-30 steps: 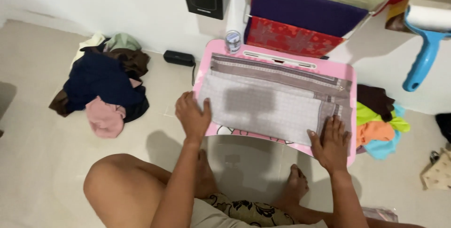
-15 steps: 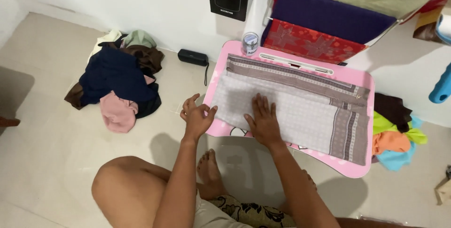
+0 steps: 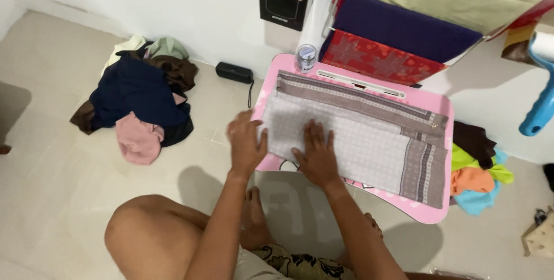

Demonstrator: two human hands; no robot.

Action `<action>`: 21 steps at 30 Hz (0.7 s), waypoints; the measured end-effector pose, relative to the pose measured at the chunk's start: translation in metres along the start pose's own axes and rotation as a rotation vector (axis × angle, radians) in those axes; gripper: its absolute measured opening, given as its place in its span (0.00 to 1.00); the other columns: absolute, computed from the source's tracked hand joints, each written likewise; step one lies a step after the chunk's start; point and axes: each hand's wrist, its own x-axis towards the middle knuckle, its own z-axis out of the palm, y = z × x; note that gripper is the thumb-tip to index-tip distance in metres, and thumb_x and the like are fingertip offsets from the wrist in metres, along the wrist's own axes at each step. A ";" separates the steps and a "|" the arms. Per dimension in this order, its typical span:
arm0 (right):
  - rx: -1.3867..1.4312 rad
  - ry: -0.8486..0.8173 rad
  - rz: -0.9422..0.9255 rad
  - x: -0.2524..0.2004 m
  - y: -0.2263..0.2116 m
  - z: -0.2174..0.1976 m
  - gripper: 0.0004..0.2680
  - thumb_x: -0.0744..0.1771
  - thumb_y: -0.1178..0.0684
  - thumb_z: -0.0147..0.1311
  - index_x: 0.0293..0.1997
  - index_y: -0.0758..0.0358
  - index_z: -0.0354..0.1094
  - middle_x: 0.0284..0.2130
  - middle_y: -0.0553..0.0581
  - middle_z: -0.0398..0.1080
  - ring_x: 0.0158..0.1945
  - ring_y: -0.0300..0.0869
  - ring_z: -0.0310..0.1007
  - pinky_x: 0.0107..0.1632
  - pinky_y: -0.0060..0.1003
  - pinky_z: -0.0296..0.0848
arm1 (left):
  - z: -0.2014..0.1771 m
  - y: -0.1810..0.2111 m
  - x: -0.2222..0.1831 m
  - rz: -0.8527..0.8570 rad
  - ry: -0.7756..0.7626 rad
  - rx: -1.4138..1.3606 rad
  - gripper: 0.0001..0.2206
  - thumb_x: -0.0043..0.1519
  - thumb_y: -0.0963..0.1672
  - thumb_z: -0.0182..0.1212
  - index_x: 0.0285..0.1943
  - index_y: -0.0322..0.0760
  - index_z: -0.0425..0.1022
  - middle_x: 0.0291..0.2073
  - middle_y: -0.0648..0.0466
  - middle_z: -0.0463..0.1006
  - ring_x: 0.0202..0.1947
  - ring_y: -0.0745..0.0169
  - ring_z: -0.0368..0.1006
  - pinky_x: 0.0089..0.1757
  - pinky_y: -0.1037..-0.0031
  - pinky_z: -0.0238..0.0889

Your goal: The person aligns and folds a grey cloth on a small pink table and then cleans it using a lint roller.

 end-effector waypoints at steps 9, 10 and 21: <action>-0.027 -0.232 0.074 -0.052 0.013 -0.042 0.31 0.71 0.30 0.38 0.78 0.63 0.42 0.75 0.65 0.44 0.78 0.56 0.40 0.75 0.59 0.36 | 0.039 0.038 0.004 0.151 -0.564 0.252 0.31 0.72 0.56 0.35 0.80 0.37 0.50 0.80 0.48 0.47 0.79 0.48 0.38 0.73 0.53 0.26; -0.048 -0.179 0.098 -0.062 0.024 -0.052 0.32 0.70 0.29 0.41 0.76 0.66 0.47 0.74 0.67 0.49 0.77 0.57 0.45 0.74 0.59 0.44 | 0.038 0.039 0.006 0.130 -0.605 0.278 0.33 0.72 0.57 0.35 0.81 0.37 0.47 0.80 0.48 0.45 0.80 0.48 0.36 0.73 0.53 0.25; -0.114 -0.259 0.474 -0.149 0.130 -0.092 0.33 0.71 0.24 0.26 0.80 0.60 0.38 0.78 0.62 0.38 0.80 0.54 0.32 0.77 0.59 0.31 | 0.040 0.032 0.003 0.103 -0.634 0.274 0.34 0.72 0.58 0.35 0.82 0.38 0.43 0.81 0.49 0.40 0.80 0.50 0.32 0.73 0.53 0.20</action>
